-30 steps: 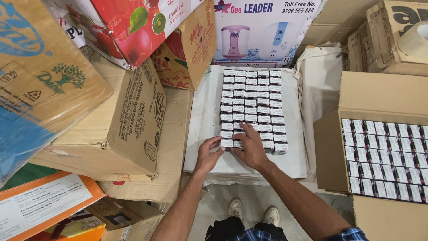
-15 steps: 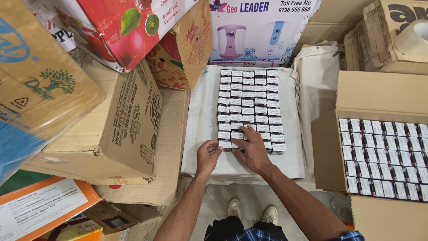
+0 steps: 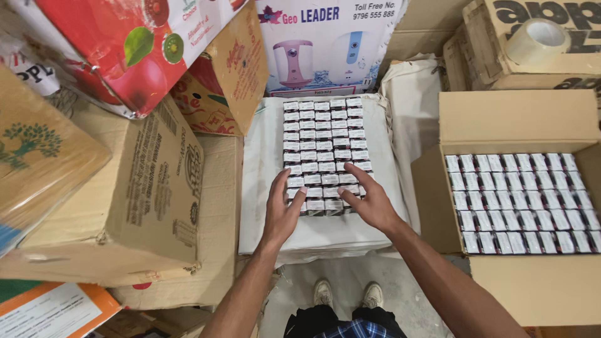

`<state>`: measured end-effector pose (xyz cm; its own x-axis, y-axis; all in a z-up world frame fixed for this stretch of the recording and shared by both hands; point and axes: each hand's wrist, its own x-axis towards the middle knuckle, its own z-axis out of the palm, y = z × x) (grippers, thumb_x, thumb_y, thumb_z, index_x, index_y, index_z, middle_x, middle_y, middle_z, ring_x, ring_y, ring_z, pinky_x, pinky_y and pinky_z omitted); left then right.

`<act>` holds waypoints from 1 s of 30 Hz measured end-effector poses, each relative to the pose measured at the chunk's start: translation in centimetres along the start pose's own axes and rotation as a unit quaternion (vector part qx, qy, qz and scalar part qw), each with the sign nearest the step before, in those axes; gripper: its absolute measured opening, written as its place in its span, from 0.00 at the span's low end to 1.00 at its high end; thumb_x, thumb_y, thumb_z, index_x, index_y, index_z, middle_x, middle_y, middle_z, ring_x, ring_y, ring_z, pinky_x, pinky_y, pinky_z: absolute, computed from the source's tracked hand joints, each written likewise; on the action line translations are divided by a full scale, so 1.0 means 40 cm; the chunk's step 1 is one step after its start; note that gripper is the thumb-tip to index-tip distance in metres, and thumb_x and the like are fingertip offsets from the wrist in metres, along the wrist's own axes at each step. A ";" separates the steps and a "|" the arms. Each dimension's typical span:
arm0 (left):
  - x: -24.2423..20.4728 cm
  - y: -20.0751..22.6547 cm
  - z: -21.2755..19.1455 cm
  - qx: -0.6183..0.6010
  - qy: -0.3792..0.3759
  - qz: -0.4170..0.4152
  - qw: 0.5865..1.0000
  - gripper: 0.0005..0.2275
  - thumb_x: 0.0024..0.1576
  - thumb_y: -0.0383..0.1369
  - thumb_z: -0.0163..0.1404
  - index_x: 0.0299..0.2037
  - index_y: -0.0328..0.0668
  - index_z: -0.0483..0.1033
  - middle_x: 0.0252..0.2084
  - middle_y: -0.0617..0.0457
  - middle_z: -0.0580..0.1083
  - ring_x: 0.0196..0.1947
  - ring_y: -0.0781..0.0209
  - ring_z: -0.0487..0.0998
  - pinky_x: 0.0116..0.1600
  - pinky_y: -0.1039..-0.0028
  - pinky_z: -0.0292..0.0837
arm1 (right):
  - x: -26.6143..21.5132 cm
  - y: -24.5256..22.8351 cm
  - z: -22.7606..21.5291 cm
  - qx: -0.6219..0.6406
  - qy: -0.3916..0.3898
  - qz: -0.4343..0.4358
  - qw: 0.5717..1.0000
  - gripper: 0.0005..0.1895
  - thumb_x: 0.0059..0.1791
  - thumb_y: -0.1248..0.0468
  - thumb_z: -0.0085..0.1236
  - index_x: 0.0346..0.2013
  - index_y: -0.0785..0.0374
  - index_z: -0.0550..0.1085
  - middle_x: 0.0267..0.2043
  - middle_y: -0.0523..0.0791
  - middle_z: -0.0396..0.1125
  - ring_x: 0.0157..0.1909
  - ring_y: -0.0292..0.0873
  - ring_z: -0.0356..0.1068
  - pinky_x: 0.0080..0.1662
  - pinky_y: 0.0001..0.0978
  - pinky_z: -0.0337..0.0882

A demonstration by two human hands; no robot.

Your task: The person repeatedly picks up small rectangular boxes from a white cloth surface and places them into a larger cardboard box. The person arranges the small boxes in neat rows inside the larger box, filling it systematically.

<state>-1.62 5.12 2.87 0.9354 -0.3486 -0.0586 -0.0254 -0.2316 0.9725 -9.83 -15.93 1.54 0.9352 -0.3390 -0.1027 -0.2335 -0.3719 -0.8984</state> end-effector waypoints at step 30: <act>0.020 0.186 0.721 0.316 -0.162 0.144 0.924 0.22 0.53 0.39 0.51 0.60 0.50 0.73 0.76 0.36 0.44 0.76 0.26 0.35 0.72 0.34 0.37 | -0.020 0.307 -0.600 -0.112 0.030 0.037 0.993 0.23 0.48 0.66 0.60 0.59 0.62 0.75 0.54 0.54 0.74 0.59 0.57 0.73 0.58 0.44 0.74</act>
<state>-11.24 -23.09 3.55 0.7061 -0.7079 0.0177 -0.5528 -0.5354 0.6385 -19.83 -40.98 0.86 0.8970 -0.4216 -0.1331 -0.3609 -0.5244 -0.7712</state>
